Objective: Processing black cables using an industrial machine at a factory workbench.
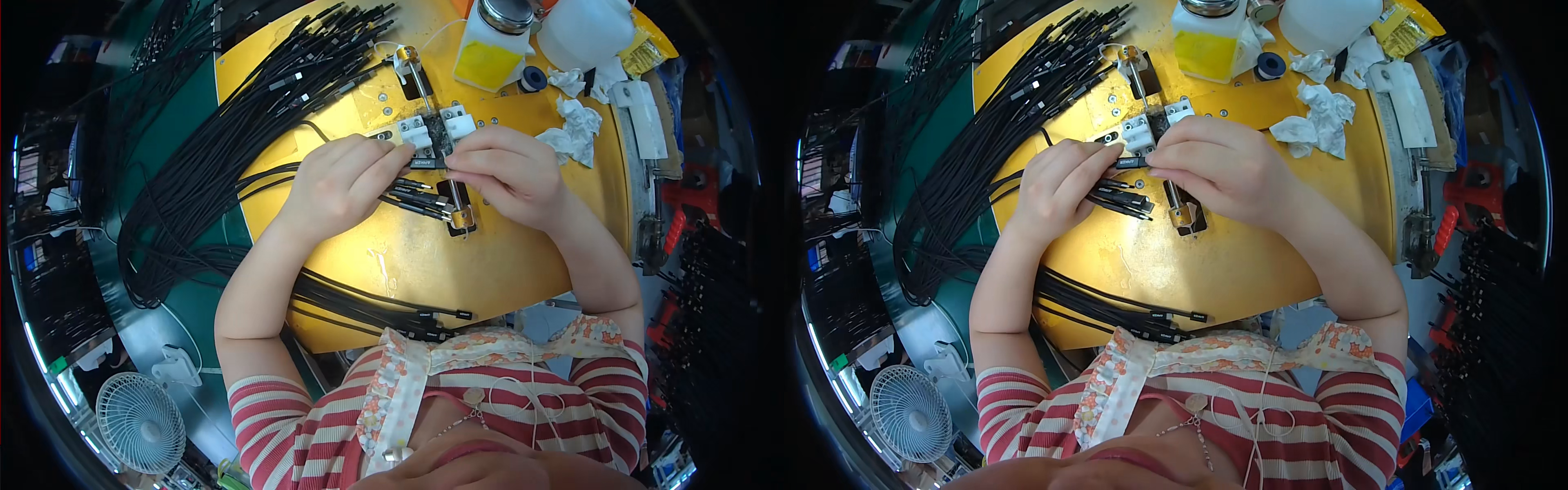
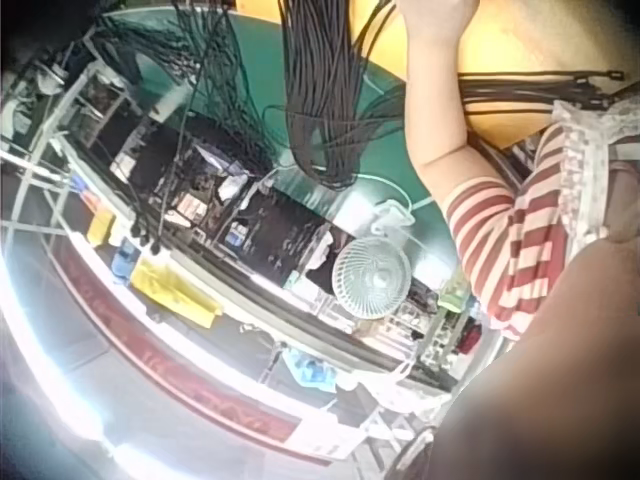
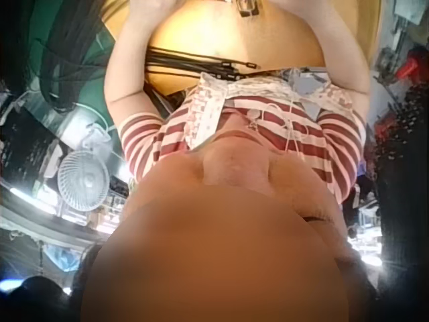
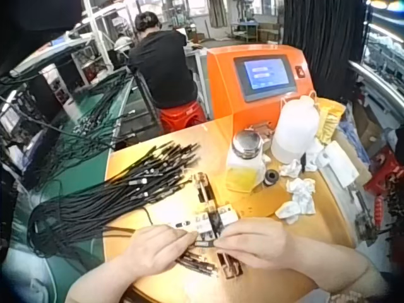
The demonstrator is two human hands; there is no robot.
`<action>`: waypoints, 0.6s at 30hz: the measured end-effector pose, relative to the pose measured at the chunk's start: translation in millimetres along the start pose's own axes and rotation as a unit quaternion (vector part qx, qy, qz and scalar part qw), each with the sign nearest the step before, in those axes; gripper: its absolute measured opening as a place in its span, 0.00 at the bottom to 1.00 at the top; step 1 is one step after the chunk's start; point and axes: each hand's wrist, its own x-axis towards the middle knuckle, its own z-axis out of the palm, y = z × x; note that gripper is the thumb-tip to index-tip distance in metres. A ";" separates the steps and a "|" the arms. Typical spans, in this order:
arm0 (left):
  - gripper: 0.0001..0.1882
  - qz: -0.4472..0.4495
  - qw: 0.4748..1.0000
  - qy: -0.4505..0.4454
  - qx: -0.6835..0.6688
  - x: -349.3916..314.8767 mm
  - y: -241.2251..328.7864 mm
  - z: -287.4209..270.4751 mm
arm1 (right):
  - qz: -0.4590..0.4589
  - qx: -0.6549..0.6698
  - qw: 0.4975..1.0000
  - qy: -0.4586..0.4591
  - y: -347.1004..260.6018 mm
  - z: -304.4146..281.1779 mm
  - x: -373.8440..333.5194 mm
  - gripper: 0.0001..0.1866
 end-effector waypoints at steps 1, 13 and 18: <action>0.16 -0.011 1.000 0.009 0.006 -0.3 1.2 1.7 | 0.011 -0.004 1.000 -0.003 1.3 0.1 -0.7 0.08; 0.30 -0.075 0.994 -0.073 -0.014 -8.8 1.1 5.8 | 0.163 -0.041 0.986 0.002 22.0 5.5 -2.6 0.04; 0.30 -0.087 0.993 -0.077 -0.018 -10.3 -2.9 10.7 | 0.169 -0.083 0.982 -0.006 26.4 9.8 -1.9 0.04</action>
